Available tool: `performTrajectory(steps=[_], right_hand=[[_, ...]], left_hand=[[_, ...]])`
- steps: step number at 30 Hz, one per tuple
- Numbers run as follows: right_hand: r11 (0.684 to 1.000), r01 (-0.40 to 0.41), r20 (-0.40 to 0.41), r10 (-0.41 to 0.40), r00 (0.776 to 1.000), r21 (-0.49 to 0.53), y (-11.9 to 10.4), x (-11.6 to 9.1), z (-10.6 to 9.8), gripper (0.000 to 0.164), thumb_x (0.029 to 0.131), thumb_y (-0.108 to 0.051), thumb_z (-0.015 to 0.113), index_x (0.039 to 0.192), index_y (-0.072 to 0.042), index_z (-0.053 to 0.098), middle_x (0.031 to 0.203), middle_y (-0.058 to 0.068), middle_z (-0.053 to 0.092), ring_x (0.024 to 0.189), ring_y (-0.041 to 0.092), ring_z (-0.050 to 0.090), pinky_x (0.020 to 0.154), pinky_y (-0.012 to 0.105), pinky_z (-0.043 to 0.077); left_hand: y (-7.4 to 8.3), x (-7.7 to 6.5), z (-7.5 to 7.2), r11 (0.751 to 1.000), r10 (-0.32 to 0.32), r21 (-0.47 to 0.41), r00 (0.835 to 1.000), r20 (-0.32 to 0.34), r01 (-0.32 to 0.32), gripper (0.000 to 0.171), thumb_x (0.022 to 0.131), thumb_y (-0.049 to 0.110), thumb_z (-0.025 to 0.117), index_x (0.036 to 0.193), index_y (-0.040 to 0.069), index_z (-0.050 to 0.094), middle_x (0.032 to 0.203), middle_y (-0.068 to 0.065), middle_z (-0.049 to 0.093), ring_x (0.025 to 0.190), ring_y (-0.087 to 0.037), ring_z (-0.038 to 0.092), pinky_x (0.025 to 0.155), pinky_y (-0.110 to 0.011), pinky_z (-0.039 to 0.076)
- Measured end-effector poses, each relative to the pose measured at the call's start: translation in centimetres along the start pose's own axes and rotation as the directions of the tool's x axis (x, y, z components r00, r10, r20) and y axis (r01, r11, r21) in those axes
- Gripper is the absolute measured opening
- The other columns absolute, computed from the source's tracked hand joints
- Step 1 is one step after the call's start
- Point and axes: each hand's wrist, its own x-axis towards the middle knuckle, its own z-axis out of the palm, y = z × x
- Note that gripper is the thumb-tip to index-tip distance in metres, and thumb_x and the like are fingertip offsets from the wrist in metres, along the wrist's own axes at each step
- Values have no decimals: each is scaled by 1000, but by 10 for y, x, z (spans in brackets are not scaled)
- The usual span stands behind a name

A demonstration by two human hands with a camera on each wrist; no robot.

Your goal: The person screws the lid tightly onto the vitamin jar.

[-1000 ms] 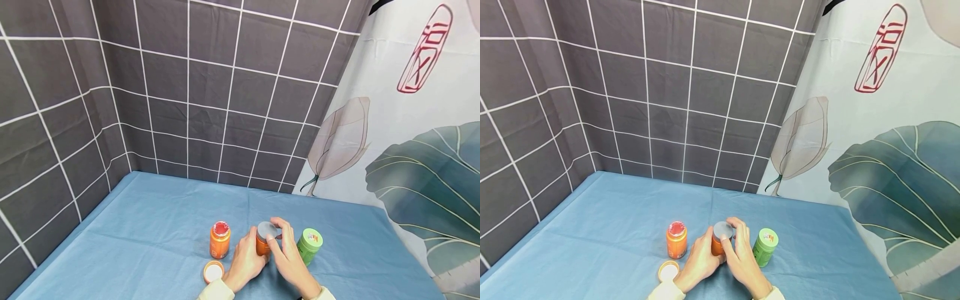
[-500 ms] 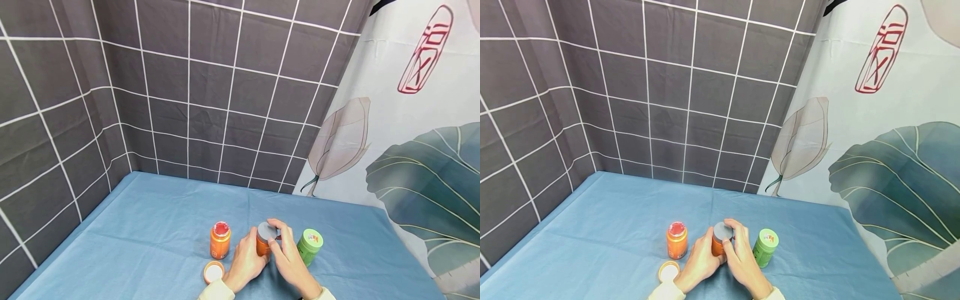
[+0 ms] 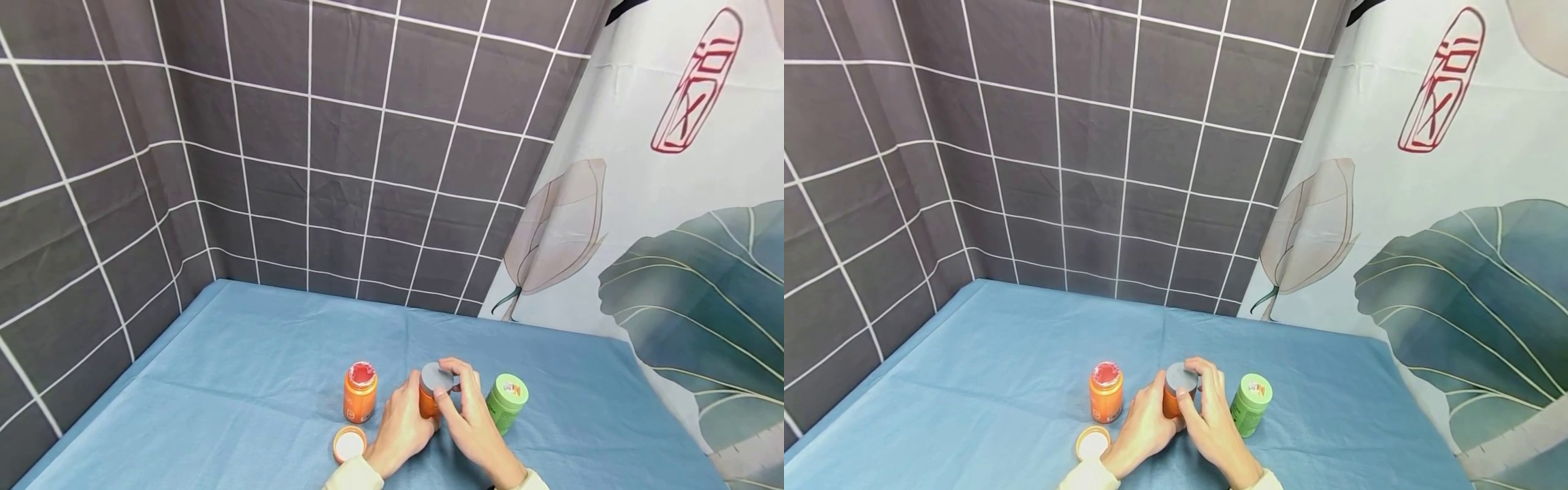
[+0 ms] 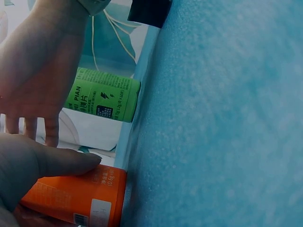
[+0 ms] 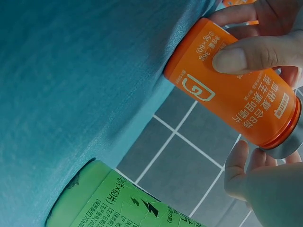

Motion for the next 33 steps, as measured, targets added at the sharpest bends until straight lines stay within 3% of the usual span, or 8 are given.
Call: performTrajectory(steps=[11,23,33], right_hand=[[1000,-7,-13,7,1000,3,1,0,0,34,92,-12,53,125,-14,42,128,-1,40,109,12,35,81,25,34],[1000,-22,-34,22,999,-15,-3,1,3,33,89,-7,57,120,-4,44,123,8,43,106,19,37,80,29,36],[998,-60,-71,60,996,-7,-4,1,2,32,88,-17,60,118,-18,47,122,-1,44,101,9,36,79,29,38]], left_hand=[[0,1,1,1000,-6,5,1000,-1,6,45,62,14,77,99,16,52,83,4,58,67,-10,53,60,-27,45],[0,1,1,1000,-13,11,1000,3,13,47,60,13,78,99,15,51,83,4,57,65,-11,52,59,-27,43],[0,0,0,1000,-4,1,1000,5,4,46,60,13,77,98,16,51,82,4,57,66,-10,51,59,-26,43]])
